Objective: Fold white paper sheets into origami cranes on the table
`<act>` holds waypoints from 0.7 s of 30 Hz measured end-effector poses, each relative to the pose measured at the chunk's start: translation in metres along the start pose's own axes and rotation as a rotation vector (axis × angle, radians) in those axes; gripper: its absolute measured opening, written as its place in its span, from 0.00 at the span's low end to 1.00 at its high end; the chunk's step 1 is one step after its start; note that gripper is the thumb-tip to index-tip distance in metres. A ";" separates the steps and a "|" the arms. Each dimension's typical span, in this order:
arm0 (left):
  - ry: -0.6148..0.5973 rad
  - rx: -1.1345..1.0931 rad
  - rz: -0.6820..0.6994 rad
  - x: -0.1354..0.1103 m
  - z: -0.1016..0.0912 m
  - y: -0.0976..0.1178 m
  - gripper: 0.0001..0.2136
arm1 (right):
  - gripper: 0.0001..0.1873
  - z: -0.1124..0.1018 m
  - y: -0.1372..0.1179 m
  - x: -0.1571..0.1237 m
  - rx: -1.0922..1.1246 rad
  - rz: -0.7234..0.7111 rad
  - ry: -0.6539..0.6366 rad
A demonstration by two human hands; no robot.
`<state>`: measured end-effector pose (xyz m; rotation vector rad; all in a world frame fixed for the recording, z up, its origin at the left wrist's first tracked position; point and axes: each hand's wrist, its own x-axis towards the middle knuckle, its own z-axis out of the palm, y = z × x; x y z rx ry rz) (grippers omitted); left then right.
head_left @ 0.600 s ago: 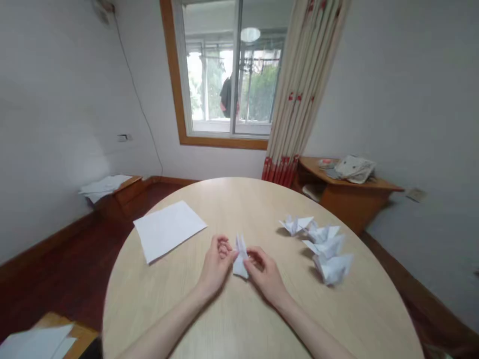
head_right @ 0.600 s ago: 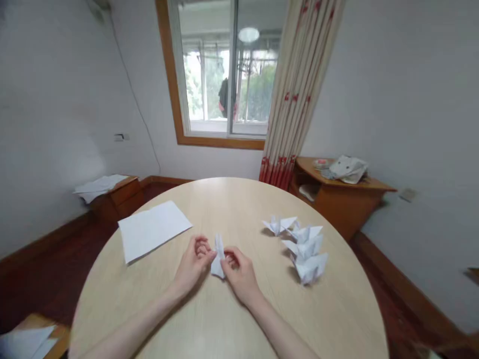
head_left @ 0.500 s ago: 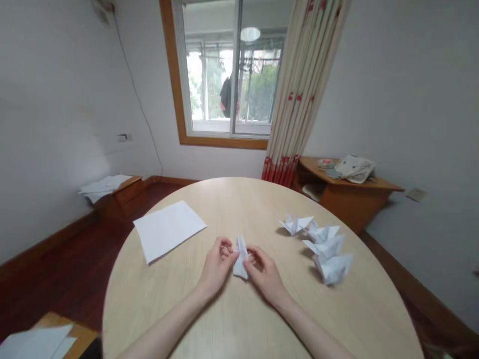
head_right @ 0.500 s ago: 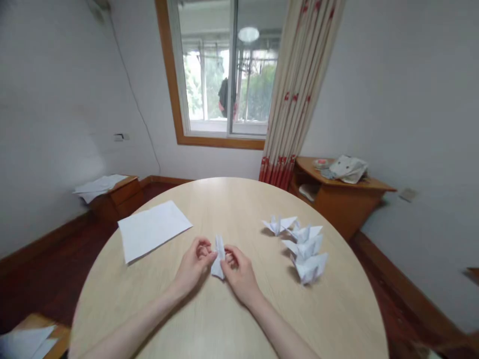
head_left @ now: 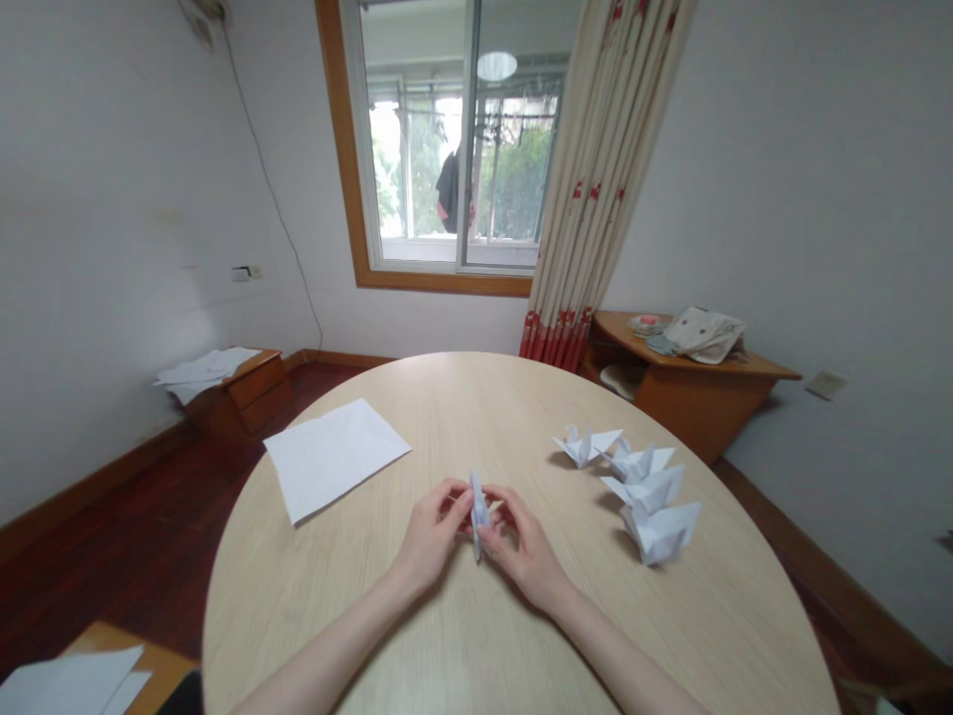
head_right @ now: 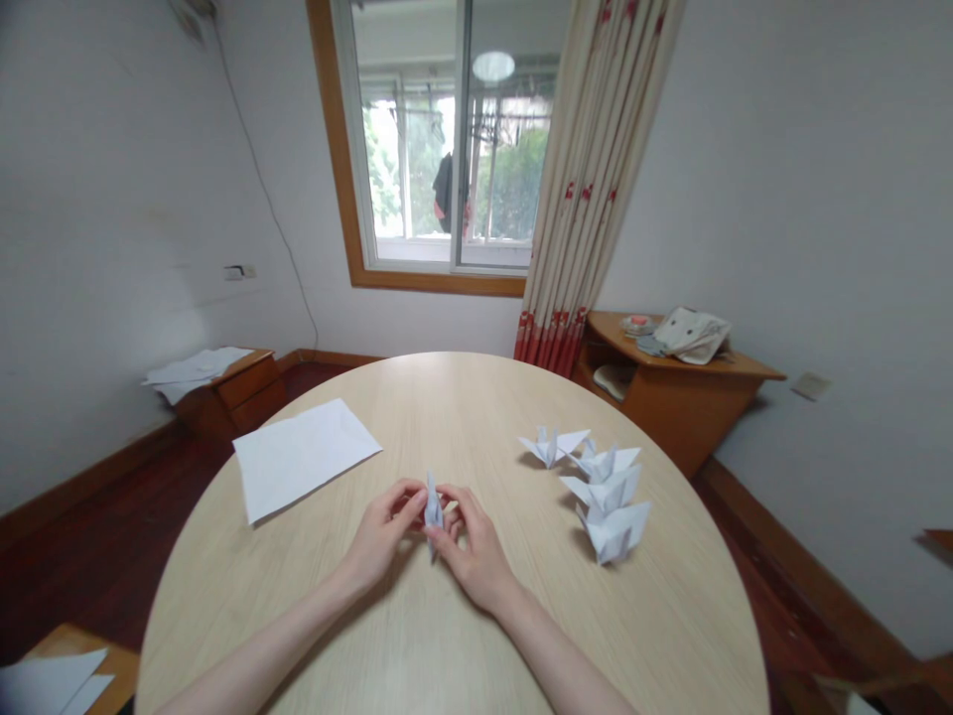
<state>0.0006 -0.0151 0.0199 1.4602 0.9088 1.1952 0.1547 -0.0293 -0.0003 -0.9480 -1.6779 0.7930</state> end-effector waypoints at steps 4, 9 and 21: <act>-0.024 -0.037 -0.030 0.000 0.001 -0.002 0.15 | 0.16 -0.001 0.000 -0.001 0.028 0.031 0.028; -0.070 -0.037 -0.014 0.001 0.002 -0.003 0.14 | 0.16 0.002 0.000 0.000 0.118 0.134 0.035; -0.085 -0.025 -0.024 -0.002 0.001 0.001 0.14 | 0.15 -0.002 -0.005 0.001 0.040 0.153 0.055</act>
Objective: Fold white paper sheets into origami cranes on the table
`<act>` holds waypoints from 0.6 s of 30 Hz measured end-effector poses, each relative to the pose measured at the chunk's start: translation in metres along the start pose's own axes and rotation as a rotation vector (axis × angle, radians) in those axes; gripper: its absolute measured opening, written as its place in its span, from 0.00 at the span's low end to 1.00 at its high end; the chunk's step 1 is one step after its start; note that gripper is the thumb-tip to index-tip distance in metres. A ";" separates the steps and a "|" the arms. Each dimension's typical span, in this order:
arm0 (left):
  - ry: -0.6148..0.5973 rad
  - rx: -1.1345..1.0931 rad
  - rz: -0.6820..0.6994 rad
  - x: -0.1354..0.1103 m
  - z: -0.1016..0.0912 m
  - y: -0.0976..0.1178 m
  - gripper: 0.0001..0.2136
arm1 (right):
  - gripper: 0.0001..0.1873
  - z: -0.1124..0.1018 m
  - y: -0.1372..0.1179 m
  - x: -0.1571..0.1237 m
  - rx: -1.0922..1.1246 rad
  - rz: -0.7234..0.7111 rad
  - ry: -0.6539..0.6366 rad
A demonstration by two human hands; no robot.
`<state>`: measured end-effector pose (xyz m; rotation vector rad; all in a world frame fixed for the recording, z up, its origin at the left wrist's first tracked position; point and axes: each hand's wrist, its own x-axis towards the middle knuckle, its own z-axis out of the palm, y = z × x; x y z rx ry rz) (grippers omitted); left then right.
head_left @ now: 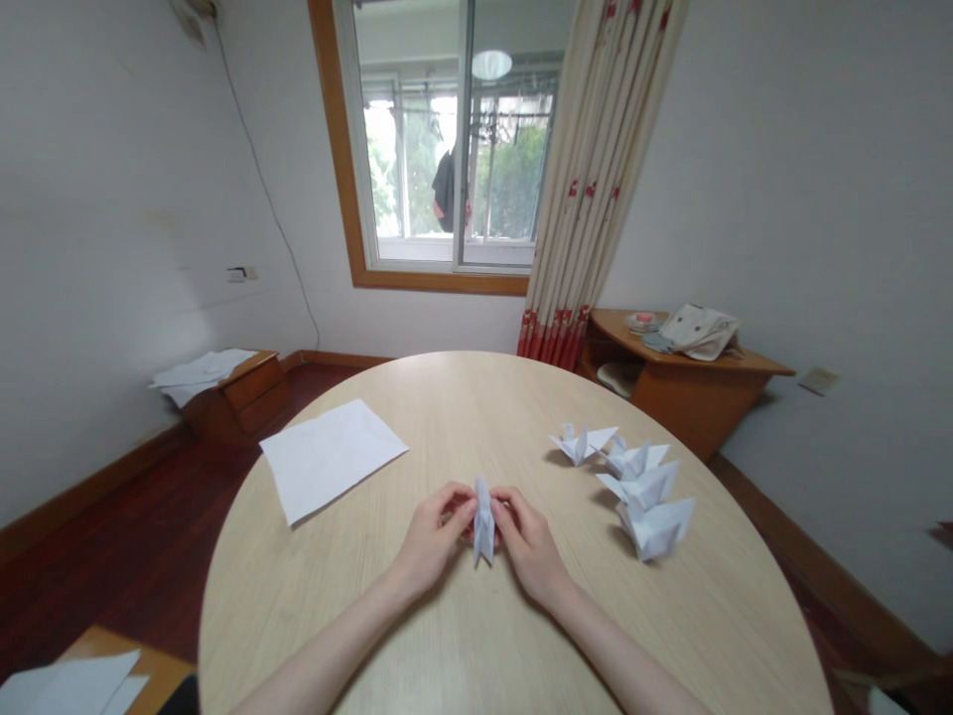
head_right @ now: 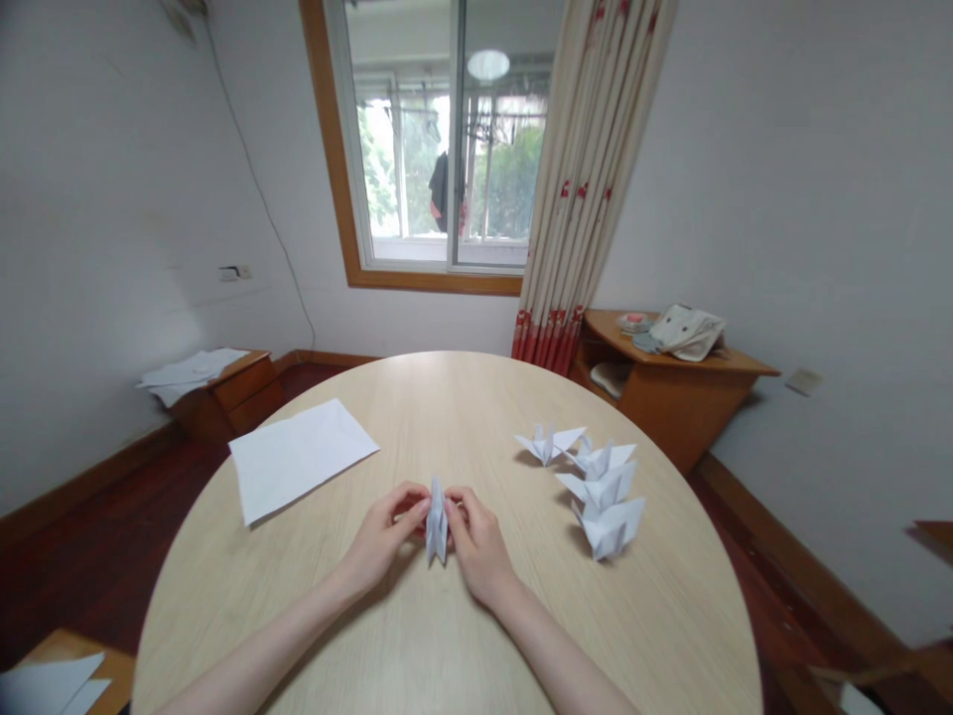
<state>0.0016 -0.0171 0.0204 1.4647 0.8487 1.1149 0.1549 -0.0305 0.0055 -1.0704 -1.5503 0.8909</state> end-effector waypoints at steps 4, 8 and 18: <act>-0.004 -0.005 -0.031 -0.001 0.000 0.000 0.15 | 0.14 -0.001 -0.002 -0.001 -0.035 -0.004 0.006; 0.012 0.007 -0.052 -0.001 0.001 0.002 0.14 | 0.15 -0.002 -0.002 0.000 -0.067 -0.021 0.015; 0.078 0.210 0.024 0.000 0.000 0.003 0.10 | 0.14 -0.004 -0.005 0.000 -0.086 -0.061 -0.030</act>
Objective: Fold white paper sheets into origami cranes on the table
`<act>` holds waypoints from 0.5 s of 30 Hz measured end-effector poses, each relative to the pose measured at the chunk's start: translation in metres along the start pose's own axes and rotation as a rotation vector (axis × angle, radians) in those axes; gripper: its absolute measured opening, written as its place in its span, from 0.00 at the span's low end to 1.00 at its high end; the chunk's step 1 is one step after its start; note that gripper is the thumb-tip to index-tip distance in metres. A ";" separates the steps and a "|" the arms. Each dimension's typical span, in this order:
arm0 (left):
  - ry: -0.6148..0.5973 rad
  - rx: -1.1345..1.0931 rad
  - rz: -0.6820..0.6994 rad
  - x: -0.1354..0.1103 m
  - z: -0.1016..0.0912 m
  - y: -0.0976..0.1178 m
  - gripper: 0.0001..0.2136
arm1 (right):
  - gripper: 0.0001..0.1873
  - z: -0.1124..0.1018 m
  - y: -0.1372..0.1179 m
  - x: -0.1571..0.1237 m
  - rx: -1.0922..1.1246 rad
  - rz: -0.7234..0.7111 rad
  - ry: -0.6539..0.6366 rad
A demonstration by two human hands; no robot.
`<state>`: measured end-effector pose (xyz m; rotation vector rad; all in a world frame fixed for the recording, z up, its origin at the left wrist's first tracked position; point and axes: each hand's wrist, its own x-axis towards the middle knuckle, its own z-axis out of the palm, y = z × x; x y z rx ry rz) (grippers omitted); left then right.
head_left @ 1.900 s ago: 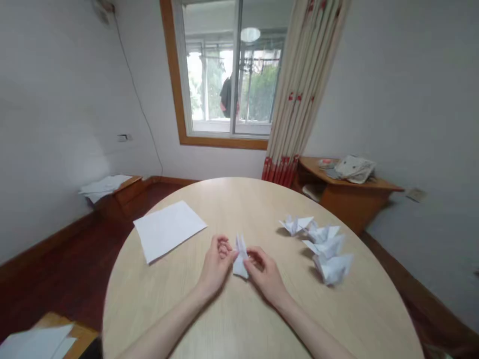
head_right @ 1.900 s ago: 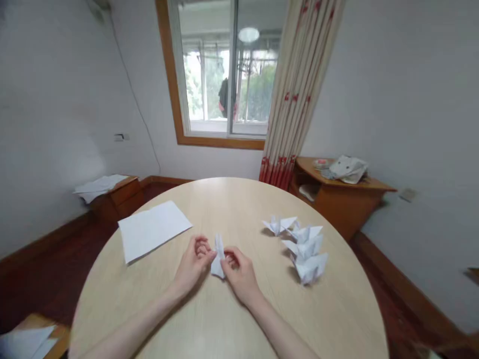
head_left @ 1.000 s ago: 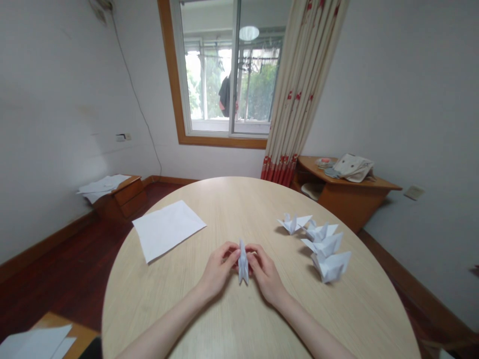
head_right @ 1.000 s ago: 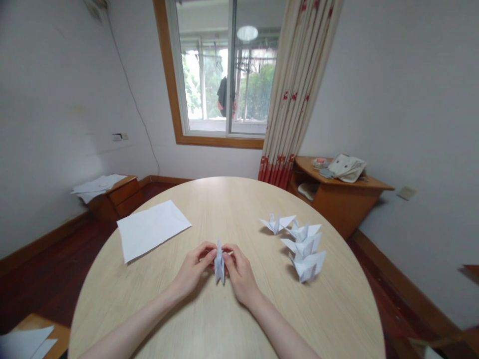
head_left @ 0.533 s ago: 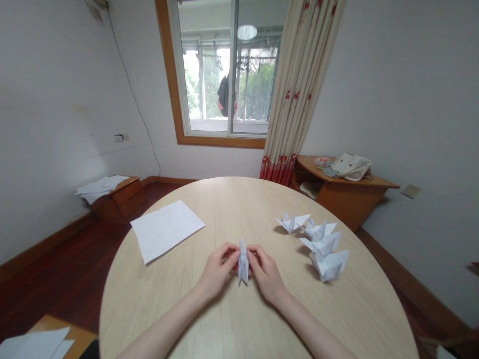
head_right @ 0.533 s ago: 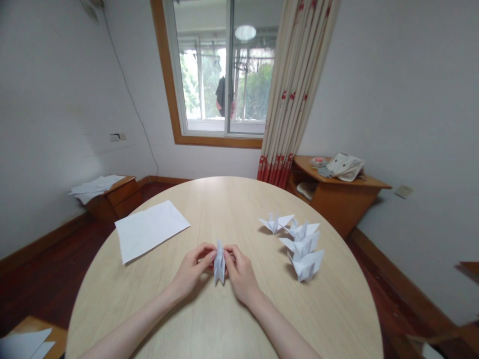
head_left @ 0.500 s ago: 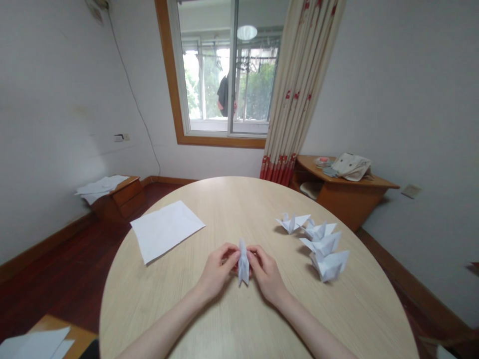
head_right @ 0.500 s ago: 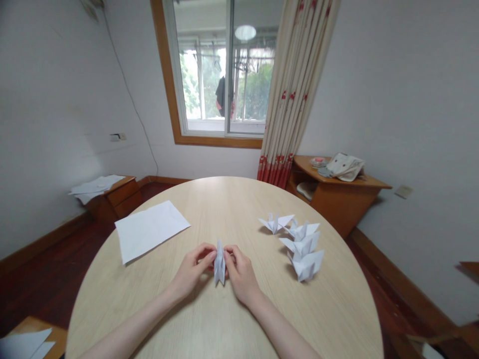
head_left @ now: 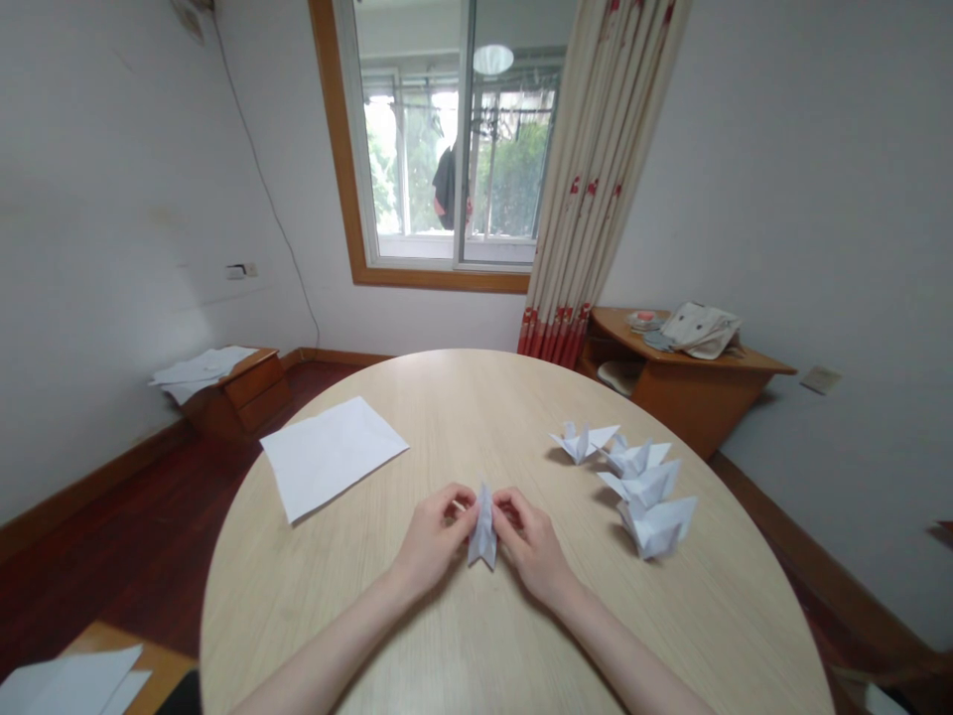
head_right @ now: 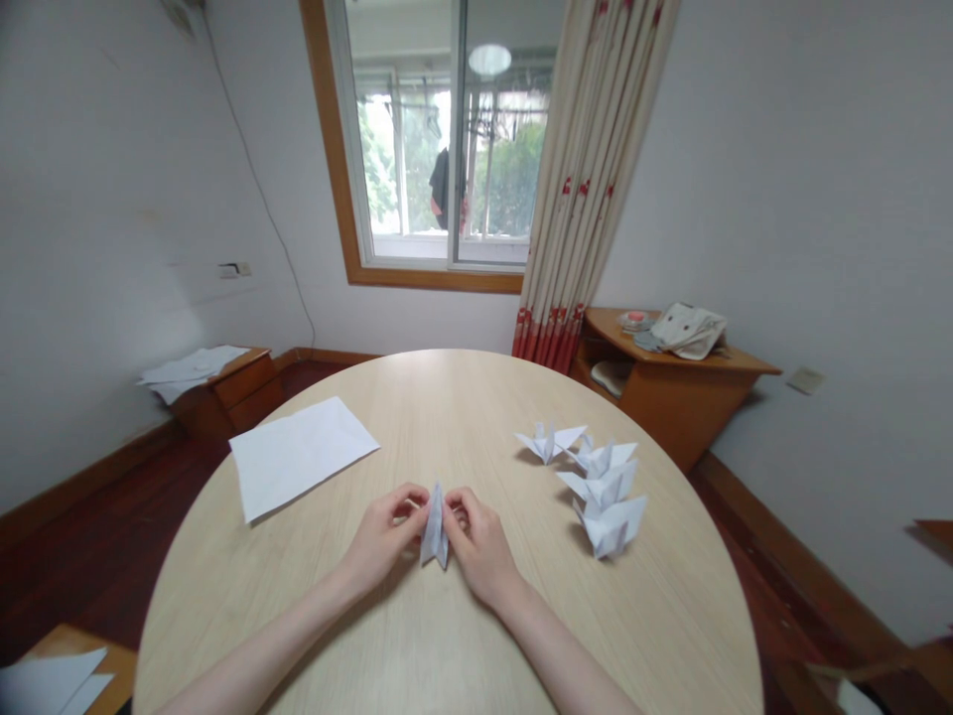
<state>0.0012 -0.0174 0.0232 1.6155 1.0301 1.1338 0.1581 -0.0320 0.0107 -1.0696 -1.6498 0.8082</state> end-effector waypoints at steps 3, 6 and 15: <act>-0.028 0.008 -0.014 -0.001 0.000 0.000 0.11 | 0.13 0.000 0.000 0.000 -0.025 -0.008 0.007; -0.047 0.017 -0.017 -0.001 0.000 -0.002 0.12 | 0.14 0.001 0.000 0.000 -0.012 0.006 0.015; 0.044 -0.094 -0.068 0.002 -0.001 -0.008 0.12 | 0.17 0.000 0.007 0.004 0.194 0.120 0.116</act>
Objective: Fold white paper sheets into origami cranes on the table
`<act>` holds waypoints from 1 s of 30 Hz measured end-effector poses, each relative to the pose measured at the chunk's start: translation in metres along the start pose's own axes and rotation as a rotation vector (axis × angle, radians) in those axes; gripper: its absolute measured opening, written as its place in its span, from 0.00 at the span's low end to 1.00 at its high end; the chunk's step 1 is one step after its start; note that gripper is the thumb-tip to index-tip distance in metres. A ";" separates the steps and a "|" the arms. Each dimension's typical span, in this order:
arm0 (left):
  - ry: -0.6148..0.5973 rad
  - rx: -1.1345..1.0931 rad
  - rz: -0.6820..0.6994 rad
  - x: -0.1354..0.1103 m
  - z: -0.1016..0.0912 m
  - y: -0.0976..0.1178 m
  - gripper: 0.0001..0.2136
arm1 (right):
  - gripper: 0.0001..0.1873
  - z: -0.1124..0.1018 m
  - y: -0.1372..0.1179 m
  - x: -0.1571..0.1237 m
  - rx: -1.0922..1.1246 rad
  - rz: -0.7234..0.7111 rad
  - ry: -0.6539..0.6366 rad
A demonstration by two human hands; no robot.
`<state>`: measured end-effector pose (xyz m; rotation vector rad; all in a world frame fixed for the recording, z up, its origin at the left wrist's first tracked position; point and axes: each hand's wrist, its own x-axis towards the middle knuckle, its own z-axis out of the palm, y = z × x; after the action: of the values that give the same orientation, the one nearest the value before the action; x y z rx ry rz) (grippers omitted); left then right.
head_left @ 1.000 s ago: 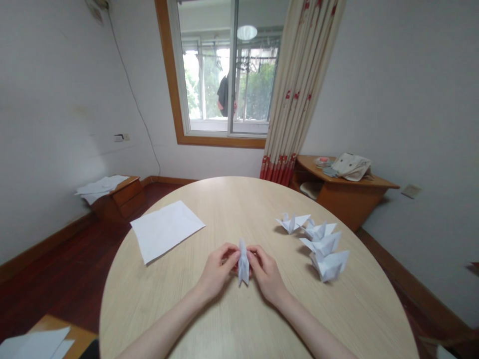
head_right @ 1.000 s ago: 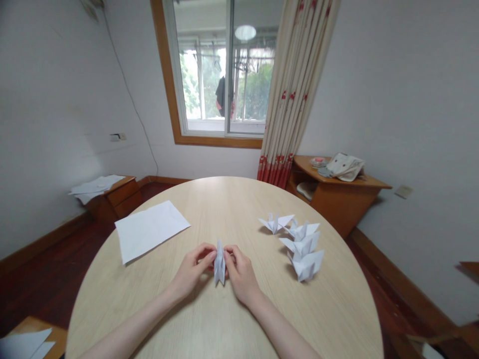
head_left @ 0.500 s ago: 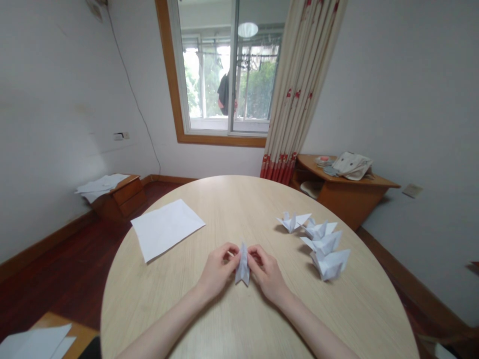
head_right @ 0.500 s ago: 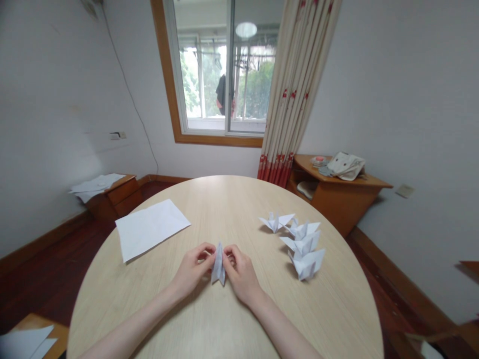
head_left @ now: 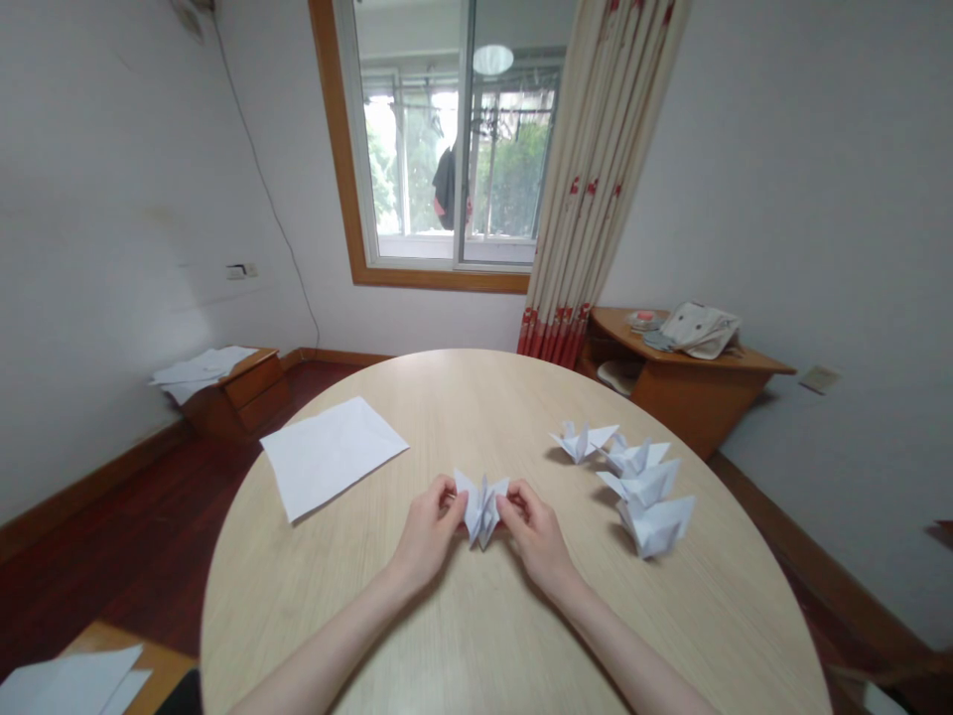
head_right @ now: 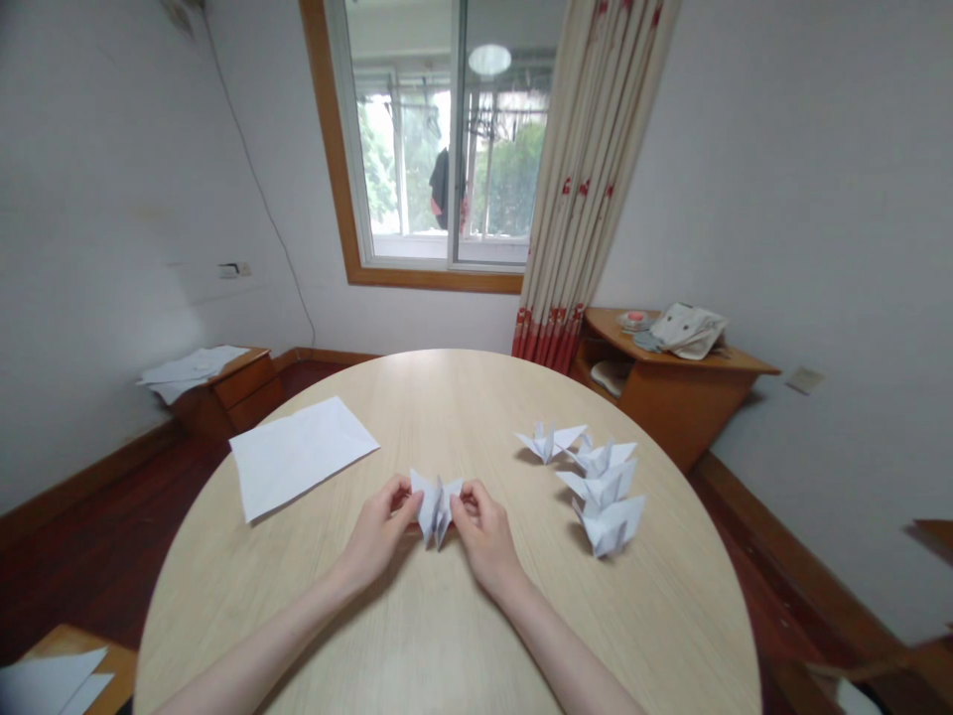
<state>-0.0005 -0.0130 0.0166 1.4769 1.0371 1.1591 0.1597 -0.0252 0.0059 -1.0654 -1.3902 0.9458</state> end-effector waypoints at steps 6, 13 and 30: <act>0.060 -0.122 -0.080 0.004 0.001 -0.004 0.07 | 0.09 -0.004 -0.002 0.003 0.063 0.065 0.037; 0.035 -0.212 -0.157 0.006 0.000 0.000 0.06 | 0.11 -0.007 -0.009 0.004 0.156 0.145 -0.025; 0.104 -0.153 -0.116 0.016 -0.007 -0.013 0.15 | 0.15 -0.016 0.009 0.014 -0.060 -0.003 0.028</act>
<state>-0.0049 0.0062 0.0076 1.2320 1.0654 1.2142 0.1765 -0.0094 0.0023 -1.1172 -1.4042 0.8885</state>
